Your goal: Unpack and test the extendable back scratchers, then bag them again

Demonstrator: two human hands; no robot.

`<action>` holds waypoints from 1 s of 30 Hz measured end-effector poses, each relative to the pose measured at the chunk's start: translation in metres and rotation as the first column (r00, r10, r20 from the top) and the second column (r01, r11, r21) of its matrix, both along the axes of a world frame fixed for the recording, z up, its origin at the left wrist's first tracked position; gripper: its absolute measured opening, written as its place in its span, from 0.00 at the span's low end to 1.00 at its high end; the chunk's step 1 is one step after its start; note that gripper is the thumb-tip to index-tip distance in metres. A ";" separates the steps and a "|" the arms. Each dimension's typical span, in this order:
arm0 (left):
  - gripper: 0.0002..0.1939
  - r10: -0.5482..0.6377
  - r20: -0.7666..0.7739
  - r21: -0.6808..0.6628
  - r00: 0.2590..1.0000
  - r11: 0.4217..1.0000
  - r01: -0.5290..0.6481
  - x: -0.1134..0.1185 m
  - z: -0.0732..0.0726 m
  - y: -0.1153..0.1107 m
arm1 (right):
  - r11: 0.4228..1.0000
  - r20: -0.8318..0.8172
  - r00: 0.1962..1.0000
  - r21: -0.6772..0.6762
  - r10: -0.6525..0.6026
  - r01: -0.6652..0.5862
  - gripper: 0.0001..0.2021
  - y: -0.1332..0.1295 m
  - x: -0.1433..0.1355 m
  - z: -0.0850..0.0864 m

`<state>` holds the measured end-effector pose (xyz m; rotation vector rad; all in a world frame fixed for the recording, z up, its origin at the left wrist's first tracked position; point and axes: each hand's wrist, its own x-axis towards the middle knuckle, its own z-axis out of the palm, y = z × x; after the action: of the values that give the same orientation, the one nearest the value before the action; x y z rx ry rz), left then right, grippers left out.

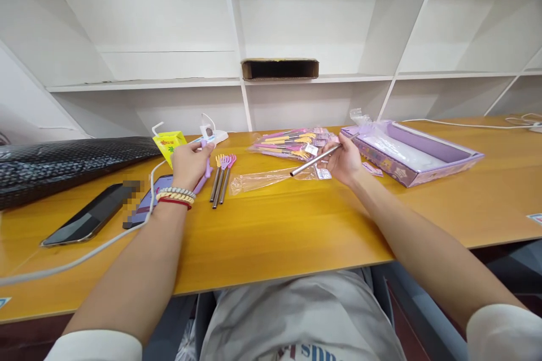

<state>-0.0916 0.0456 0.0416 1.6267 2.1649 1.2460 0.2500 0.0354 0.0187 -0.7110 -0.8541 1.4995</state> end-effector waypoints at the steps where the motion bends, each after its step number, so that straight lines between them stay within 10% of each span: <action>1: 0.22 0.034 -0.102 0.042 0.994 0.999 -0.030 -0.006 -0.003 0.002 | 1.000 0.014 1.000 -0.006 -0.002 0.002 0.21 -0.001 -0.003 -0.004; 13: 0.20 -0.134 -0.604 -0.328 0.786 0.940 -0.092 -0.019 -0.024 0.016 | 0.992 0.221 0.974 0.127 -0.040 0.012 0.22 -0.011 -0.011 -0.007; 22: 0.23 -0.006 -0.530 -0.121 0.848 0.990 -0.068 -0.021 -0.024 0.020 | 0.983 0.351 0.935 0.184 -0.049 -0.018 0.28 -0.010 -0.015 -0.013; 26: 0.25 -0.171 -0.441 0.022 0.881 0.979 0.201 0.030 -0.008 -0.010 | 0.985 0.401 0.915 0.171 -0.037 -0.035 0.28 -0.016 -0.025 -0.016; 30: 0.25 -0.665 -0.421 -0.157 0.617 0.723 0.673 0.096 -0.008 -0.054 | 0.990 0.363 0.932 0.126 0.017 -0.067 0.25 -0.021 -0.035 -0.019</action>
<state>0.0045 -0.0086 0.0339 2.5953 1.4073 0.6832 0.2147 0.0144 -0.0008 -0.8857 -1.2464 1.3513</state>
